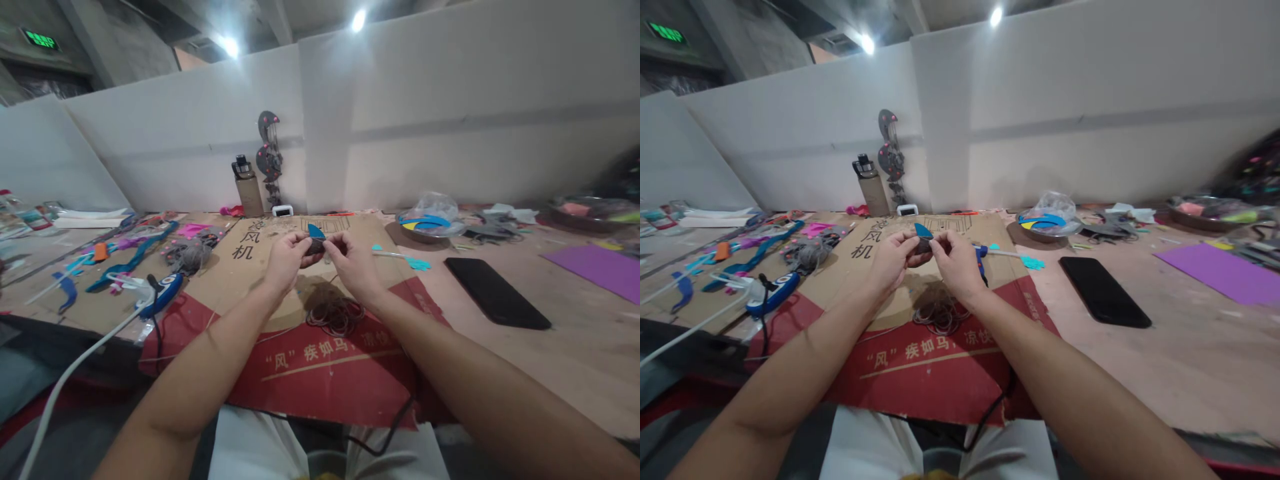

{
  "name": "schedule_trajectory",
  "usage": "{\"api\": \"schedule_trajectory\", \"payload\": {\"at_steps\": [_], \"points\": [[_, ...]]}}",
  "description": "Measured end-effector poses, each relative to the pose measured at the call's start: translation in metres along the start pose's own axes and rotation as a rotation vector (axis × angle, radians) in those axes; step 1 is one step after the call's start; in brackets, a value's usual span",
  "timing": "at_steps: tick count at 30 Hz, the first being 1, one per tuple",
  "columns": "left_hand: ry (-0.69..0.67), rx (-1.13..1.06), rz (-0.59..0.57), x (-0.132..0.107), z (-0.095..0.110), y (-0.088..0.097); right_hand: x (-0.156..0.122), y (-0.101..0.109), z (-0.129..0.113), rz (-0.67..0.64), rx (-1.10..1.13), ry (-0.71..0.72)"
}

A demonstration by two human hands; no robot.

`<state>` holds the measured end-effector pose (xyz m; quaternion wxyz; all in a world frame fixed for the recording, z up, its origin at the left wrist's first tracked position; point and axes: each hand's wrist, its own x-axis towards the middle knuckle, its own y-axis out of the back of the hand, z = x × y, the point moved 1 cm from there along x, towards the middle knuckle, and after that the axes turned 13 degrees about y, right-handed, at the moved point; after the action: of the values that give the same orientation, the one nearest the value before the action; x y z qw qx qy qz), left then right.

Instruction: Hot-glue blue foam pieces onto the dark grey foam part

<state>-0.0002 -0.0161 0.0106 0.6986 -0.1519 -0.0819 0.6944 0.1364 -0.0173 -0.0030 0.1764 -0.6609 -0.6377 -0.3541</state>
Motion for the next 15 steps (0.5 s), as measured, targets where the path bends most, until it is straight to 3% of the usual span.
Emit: {"api": "schedule_trajectory", "payload": {"at_steps": [15], "points": [[0.007,0.006,0.002,-0.0051,0.0014,-0.0049,0.0032,0.0040,0.0030,0.057,0.041,0.021]]}}
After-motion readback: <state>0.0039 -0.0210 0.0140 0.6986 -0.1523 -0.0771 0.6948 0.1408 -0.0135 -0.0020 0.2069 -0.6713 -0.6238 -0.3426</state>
